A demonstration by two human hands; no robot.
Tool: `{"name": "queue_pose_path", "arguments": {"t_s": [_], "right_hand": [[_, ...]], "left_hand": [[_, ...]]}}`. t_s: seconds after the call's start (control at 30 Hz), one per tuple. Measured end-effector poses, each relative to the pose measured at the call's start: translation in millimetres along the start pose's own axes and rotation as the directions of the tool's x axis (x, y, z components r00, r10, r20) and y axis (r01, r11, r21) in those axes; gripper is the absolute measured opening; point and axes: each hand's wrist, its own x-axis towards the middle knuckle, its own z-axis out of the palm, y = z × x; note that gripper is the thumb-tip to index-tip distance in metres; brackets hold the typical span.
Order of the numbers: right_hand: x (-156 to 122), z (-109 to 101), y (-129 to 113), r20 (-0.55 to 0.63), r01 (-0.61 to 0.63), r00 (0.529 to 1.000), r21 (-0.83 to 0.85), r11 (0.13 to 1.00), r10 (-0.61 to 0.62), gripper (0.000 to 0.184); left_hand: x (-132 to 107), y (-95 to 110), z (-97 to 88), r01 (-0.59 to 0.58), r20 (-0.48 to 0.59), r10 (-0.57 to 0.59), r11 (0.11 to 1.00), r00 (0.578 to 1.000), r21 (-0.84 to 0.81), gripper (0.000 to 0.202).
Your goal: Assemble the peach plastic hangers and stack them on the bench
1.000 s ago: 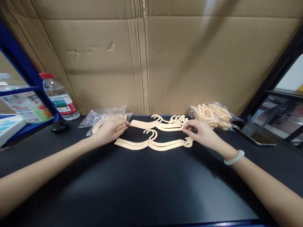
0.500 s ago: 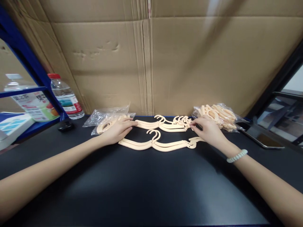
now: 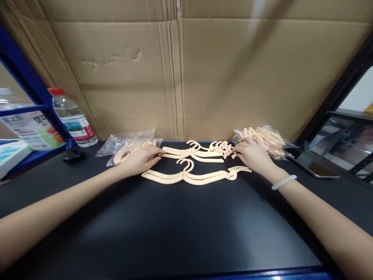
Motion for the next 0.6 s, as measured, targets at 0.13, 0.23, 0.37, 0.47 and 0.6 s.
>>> {"name": "queue_pose_path", "arguments": {"t_s": [0.13, 0.23, 0.37, 0.47, 0.6], "right_hand": [[1.6, 1.9, -1.3, 0.027, 0.063, 0.998, -0.034, 0.997, -0.062, 0.025], [1.8, 4.3, -1.8, 0.038, 0.091, 0.995, -0.046, 0.995, -0.090, 0.025], [1.6, 5.6, -1.5, 0.057, 0.118, 0.992, -0.039, 0.992, -0.116, 0.025], [1.6, 5.7, -0.9, 0.065, 0.127, 0.990, -0.037, 0.991, -0.125, 0.026], [1.8, 5.1, 0.3, 0.085, 0.133, 0.987, 0.007, 0.991, -0.133, 0.028]], "left_hand": [[1.0, 1.5, 1.1, 0.002, -0.012, -0.002, 1.000, 1.000, 0.000, 0.021], [0.6, 2.7, 1.1, 0.012, -0.016, -0.012, 1.000, 1.000, -0.002, 0.020], [0.4, 3.7, 0.6, 0.024, -0.009, -0.024, 1.000, 1.000, -0.012, 0.018], [0.8, 3.9, 0.9, 0.032, -0.005, -0.032, 0.999, 0.999, -0.021, 0.017], [1.0, 4.0, 1.6, 0.041, -0.012, -0.041, 0.999, 0.999, -0.030, 0.016]]}}
